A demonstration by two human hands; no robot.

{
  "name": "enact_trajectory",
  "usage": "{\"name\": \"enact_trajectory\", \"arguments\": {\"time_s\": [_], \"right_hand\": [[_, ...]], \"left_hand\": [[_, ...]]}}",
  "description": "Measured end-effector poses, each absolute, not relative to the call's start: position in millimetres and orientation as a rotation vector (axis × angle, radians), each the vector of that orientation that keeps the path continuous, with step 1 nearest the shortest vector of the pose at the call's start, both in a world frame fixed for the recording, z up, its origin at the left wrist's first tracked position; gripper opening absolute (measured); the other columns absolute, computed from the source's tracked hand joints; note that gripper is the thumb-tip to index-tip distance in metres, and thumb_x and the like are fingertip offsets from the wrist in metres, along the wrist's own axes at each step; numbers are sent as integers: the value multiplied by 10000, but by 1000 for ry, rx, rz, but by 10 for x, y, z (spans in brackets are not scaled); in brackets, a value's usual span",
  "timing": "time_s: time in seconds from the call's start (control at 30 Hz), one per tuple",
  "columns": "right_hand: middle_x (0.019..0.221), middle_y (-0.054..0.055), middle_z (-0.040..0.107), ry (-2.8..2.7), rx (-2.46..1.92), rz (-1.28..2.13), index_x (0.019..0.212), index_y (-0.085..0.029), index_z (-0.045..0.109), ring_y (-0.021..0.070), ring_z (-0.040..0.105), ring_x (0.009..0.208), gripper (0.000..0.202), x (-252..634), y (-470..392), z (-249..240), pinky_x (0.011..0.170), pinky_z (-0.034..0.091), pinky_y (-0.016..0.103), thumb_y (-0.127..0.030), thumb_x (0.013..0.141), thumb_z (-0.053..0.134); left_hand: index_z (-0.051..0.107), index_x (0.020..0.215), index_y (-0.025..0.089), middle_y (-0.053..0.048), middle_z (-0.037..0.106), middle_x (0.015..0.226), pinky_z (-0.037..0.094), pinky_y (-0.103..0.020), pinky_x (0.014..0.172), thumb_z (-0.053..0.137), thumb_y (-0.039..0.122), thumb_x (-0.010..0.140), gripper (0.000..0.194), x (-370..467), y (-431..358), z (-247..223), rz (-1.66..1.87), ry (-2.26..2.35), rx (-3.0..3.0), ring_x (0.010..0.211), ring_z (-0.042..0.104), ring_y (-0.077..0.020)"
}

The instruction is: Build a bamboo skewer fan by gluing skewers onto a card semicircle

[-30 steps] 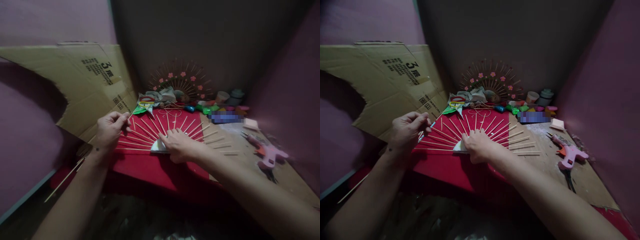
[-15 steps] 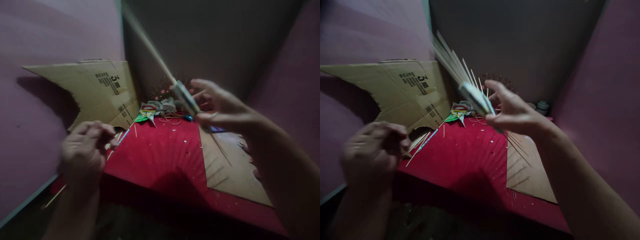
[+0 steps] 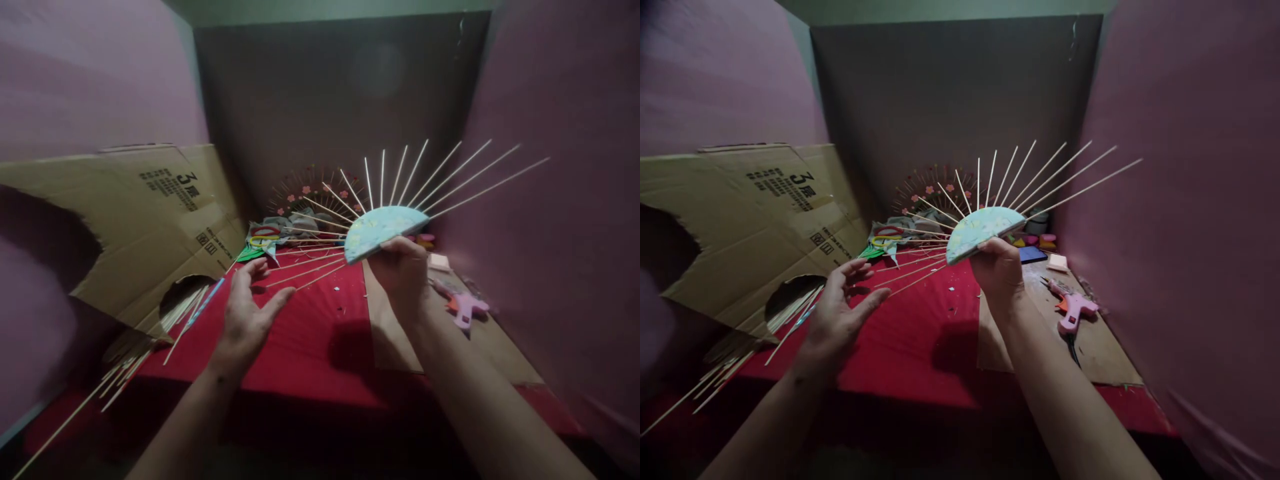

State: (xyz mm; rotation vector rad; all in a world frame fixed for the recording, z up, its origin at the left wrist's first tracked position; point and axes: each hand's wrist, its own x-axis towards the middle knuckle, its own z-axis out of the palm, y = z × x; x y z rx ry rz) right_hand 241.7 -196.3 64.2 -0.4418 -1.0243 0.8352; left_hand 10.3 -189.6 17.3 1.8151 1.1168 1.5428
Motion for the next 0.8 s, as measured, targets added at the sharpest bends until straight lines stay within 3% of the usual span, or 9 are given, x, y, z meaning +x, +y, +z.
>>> {"name": "enact_trajectory", "arguments": {"time_s": [0.13, 0.27, 0.33, 0.47, 0.63, 0.8], "right_hand": [[840, 1, 632, -919, -491, 885, 891, -268, 560, 237, 569, 1020, 396, 2325, -1939, 601, 961, 417, 480, -222, 505, 481], [764, -27, 617, -709, -525, 984, 790, -260, 536, 187, 589, 909, 247, 2263, -1874, 472, 941, 456, 400, -235, 547, 573], [713, -44, 600, -670, -553, 1052, 750, -255, 522, 171, 593, 828, 248, 2255, -1841, 395, 912, 480, 388, -196, 530, 618], [680, -62, 601, -686, -572, 1159, 793, -252, 557, 148, 599, 741, 324, 2224, -1839, 299, 875, 508, 364, -111, 506, 611], [808, -40, 666, -659, -499, 1292, 910, -237, 581, 157, 623, 814, 392, 2116, -1889, 259, 894, 513, 378, -84, 549, 575], [901, -23, 677, -676, -457, 1327, 961, -232, 568, 170, 622, 945, 415, 2091, -1887, 178, 909, 504, 373, -87, 572, 581]], "left_hand": [[460, 1235, 241, -87, 552, 1151, 513, -394, 862, 666, 280, 808, 476, 248, -2098, 206, 1616, 1035, 2315, 985, 580, -211], [420, 1283, 222, -128, 532, 1206, 470, -445, 974, 611, 222, 851, 472, 406, -2090, 307, 1564, 857, 2721, 1139, 523, -260], [452, 1256, 191, -136, 552, 1189, 470, -448, 964, 597, 223, 860, 423, 435, -1975, 384, 1562, 852, 2746, 1126, 530, -261], [602, 1047, 160, -72, 634, 975, 506, -358, 813, 605, 185, 839, 210, 473, -1682, 563, 1448, 928, 2584, 876, 599, -185], [667, 875, 159, -25, 647, 816, 474, -290, 708, 659, 159, 788, 88, 639, -1518, 638, 1312, 932, 2444, 752, 597, -146], [633, 890, 158, -43, 653, 836, 445, -319, 727, 667, 227, 810, 111, 778, -1552, 576, 1300, 1034, 2686, 773, 585, -176]]}}
